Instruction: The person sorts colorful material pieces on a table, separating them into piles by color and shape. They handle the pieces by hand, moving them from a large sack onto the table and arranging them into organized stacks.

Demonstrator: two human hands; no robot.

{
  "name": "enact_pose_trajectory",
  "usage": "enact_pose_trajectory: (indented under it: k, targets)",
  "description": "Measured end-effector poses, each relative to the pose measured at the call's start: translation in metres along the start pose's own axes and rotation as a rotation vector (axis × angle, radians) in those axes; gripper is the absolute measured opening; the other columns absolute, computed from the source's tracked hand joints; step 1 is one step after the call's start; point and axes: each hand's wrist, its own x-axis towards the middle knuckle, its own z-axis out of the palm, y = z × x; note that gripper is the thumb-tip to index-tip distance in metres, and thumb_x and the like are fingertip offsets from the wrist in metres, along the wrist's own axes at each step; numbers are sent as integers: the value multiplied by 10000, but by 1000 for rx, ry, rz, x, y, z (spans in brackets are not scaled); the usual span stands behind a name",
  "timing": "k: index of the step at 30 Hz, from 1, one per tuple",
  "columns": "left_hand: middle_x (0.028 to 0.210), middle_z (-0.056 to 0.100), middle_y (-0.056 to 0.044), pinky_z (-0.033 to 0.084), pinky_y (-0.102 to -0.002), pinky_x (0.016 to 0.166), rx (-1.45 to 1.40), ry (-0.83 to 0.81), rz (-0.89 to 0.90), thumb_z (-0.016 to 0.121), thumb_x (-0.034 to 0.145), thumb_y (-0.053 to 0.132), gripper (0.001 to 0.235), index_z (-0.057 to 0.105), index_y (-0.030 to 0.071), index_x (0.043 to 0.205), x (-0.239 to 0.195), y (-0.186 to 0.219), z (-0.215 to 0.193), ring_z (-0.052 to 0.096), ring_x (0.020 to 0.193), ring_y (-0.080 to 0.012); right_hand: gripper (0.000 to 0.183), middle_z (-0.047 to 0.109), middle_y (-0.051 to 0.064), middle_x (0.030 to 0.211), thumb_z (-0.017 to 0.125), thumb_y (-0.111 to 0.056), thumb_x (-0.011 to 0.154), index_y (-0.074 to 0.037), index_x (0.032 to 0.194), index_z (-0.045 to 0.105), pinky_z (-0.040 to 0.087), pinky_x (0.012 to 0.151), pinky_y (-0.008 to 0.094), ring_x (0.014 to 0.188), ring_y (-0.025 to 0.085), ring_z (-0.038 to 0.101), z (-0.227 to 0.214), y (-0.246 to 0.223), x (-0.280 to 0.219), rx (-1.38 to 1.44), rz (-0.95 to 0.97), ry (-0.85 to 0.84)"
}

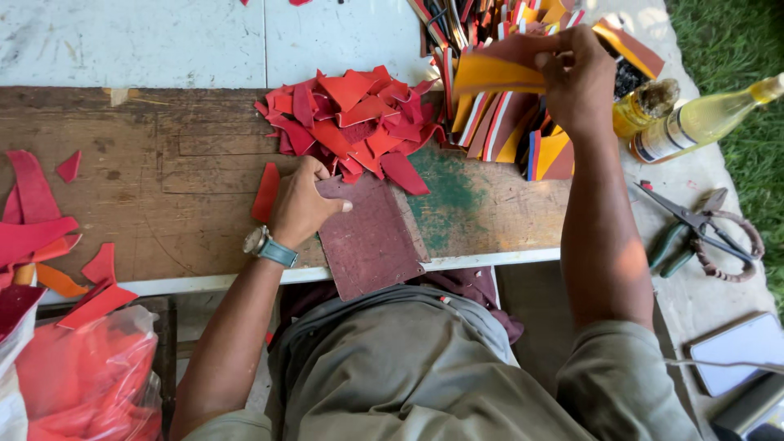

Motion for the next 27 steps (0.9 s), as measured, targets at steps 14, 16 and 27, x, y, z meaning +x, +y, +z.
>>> enact_pose_trajectory:
  k: [14,16,27]
  targets:
    - [924,778,-71,571,-273,762,-441,-101,-204,846,782,80,280,749,14,1036,-30,-38,-39,716,865,-110,362,660,26,1074,708,89,943,-74,1211,527,560,853,238,972,88,654,50,-42,-19,628,291,-145]
    - [906,785,-65,575,-282,735,-464,-71,-225,833,802,94,267,736,23,1041,-33,-37,-33,725,821,-116,409,632,31,1081,732,111,931,-66,1245,539,559,876,243,988,98,636,57,-45,-21,668,274,-177]
    - [881,762,-82,574,-303,734,-272,217,13,845,782,52,175,719,26,900,34,2,32,740,824,-137,396,645,49,1109,725,103,906,-33,1256,601,586,910,267,1028,113,638,80,-49,-25,741,368,-100]
